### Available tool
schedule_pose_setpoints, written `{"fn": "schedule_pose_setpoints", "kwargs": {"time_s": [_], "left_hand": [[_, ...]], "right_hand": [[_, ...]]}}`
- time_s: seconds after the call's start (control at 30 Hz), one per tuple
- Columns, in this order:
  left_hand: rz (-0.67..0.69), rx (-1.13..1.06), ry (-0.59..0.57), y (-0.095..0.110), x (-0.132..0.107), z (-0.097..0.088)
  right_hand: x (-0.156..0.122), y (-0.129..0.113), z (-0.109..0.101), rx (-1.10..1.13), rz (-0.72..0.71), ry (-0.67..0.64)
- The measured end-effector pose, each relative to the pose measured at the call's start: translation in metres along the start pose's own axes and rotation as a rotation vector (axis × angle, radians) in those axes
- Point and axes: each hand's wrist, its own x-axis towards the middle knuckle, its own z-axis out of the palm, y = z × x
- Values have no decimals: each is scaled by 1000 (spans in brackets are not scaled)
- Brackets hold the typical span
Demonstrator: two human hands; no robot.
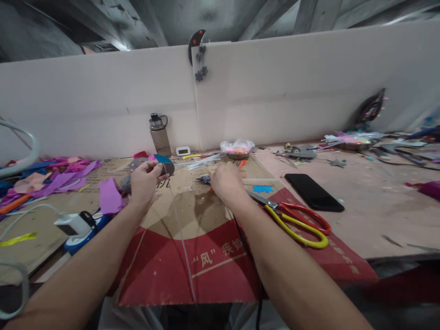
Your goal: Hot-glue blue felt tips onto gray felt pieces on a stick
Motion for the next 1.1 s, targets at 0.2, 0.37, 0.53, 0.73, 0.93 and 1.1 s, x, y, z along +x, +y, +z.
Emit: {"fn": "schedule_pose_setpoints", "kwargs": {"time_s": [0.2, 0.37, 0.53, 0.73, 0.93, 1.1], "left_hand": [[182, 329, -54, 4, -12, 4], [123, 259, -120, 2, -15, 8], [79, 183, -144, -2, -15, 11], [80, 203, -155, 3, -20, 13], [-28, 64, -147, 4, -24, 18], [-170, -66, -153, 6, -26, 20]], "right_hand": [[-23, -57, 17, 1241, 227, -365], [-23, -57, 20, 1242, 240, -353], [-17, -43, 24, 1084, 151, -294], [-10, -37, 33, 992, 74, -146], [-7, -39, 32, 951, 108, -85], [-7, -37, 26, 740, -30, 59]]}}
